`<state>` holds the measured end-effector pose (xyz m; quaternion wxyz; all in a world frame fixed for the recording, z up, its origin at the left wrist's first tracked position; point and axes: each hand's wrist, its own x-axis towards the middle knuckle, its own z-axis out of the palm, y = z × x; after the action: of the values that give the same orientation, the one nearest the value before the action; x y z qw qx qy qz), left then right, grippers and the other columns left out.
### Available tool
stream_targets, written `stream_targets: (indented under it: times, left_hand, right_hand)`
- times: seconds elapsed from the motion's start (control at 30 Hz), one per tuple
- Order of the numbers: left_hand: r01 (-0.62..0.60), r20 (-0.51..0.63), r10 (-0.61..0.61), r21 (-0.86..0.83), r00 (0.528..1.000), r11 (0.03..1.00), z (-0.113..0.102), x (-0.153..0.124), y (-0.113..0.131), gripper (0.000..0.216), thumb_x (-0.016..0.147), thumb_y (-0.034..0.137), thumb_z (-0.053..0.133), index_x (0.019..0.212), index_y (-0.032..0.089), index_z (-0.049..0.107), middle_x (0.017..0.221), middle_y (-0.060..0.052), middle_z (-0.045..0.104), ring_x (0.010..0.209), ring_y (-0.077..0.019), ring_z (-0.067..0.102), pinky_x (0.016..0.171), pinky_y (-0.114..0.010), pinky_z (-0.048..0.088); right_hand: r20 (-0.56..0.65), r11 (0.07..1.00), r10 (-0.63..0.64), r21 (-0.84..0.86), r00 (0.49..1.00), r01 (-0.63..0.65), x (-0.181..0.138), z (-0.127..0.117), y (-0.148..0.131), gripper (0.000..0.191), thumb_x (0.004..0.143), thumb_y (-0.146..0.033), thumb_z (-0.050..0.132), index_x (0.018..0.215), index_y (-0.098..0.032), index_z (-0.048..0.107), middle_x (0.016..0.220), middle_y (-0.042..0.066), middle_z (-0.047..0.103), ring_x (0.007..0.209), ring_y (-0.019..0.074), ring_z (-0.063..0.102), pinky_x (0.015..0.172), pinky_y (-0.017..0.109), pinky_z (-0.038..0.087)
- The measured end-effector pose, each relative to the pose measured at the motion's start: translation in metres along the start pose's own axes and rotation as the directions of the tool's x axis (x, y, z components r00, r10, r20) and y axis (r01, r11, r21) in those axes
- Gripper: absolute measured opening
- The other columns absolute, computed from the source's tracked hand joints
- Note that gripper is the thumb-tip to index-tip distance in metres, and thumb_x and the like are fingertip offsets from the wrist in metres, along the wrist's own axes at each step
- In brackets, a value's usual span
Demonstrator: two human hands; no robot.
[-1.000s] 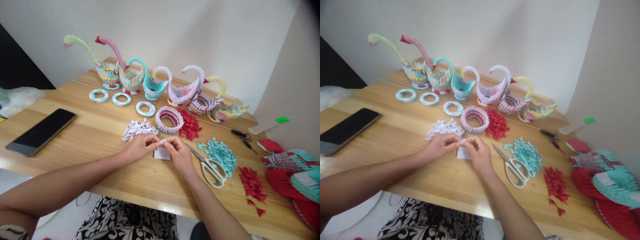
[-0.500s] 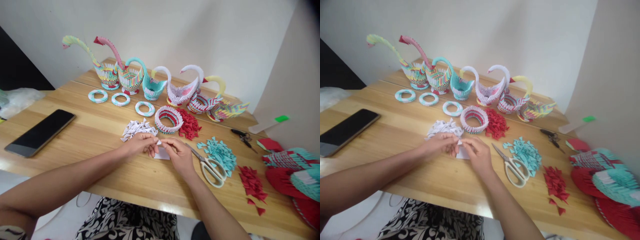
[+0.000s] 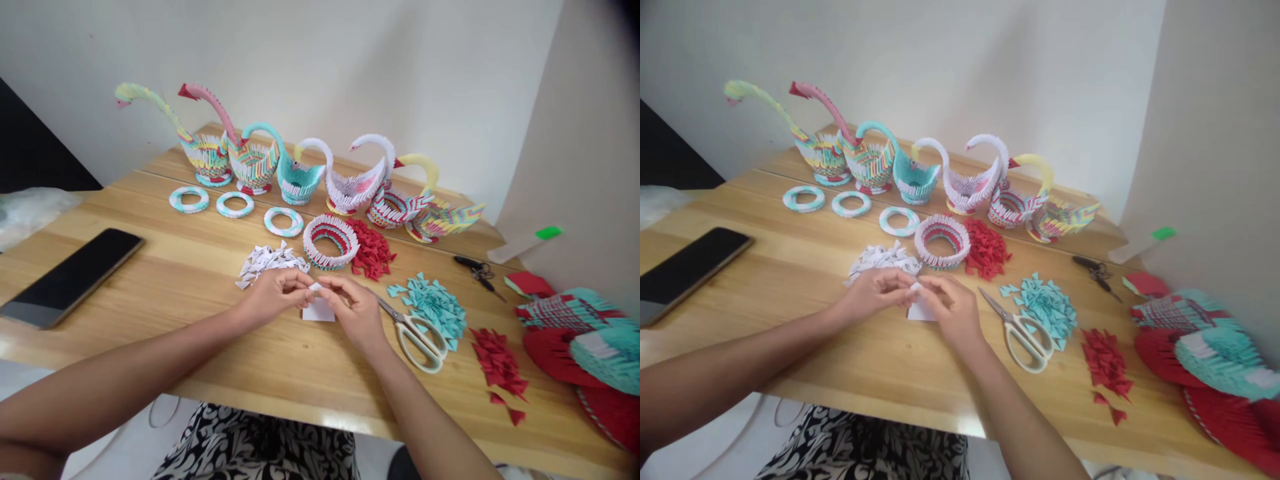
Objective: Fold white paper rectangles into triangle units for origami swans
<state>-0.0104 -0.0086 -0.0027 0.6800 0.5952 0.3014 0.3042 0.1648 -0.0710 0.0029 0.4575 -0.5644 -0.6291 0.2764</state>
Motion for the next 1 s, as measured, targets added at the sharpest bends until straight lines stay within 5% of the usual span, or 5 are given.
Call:
stream_targets:
  times: [0.37, 0.9, 1.0]
  left_hand:
    - [-0.22, -0.054, 0.269, 0.436, 0.962, 0.873, 0.0, -0.005, 0.006, 0.014, 0.083, 0.029, 0.065, 0.085, 0.017, 0.072, 0.08, -0.003, 0.074, 0.07, -0.0125, 0.064, 0.064, -0.021, 0.048]
    - [-0.243, -0.022, 0.313, 0.581, 0.949, 0.777, -0.001, -0.008, 0.01, 0.017, 0.087, 0.029, 0.059, 0.081, 0.017, 0.07, 0.074, -0.002, 0.071, 0.066, -0.0124, 0.061, 0.061, -0.023, 0.043]
    - [-0.239, -0.041, 0.297, 0.491, 0.954, 0.838, 0.001, -0.008, 0.011, 0.013, 0.083, 0.027, 0.063, 0.08, 0.018, 0.07, 0.076, -0.003, 0.072, 0.068, -0.0128, 0.063, 0.064, -0.023, 0.047]
  right_hand:
    - [-0.028, 0.999, 0.007, -0.034, 1.0, -0.008, -0.001, 0.0, -0.003, 0.01, 0.084, -0.028, 0.064, 0.082, -0.021, 0.071, 0.08, 0.002, 0.072, 0.073, 0.0169, 0.065, 0.071, 0.027, 0.05]
    - [0.007, 0.994, -0.079, -0.075, 0.997, 0.079, 0.0, 0.0, -0.006, 0.009, 0.086, -0.026, 0.062, 0.088, -0.021, 0.069, 0.085, 0.002, 0.071, 0.078, 0.0163, 0.064, 0.074, 0.026, 0.048]
    - [0.0, 0.994, -0.082, -0.077, 0.997, 0.082, -0.001, -0.001, -0.006, 0.01, 0.087, -0.026, 0.06, 0.085, -0.021, 0.069, 0.082, 0.002, 0.071, 0.076, 0.0164, 0.065, 0.072, 0.026, 0.049]
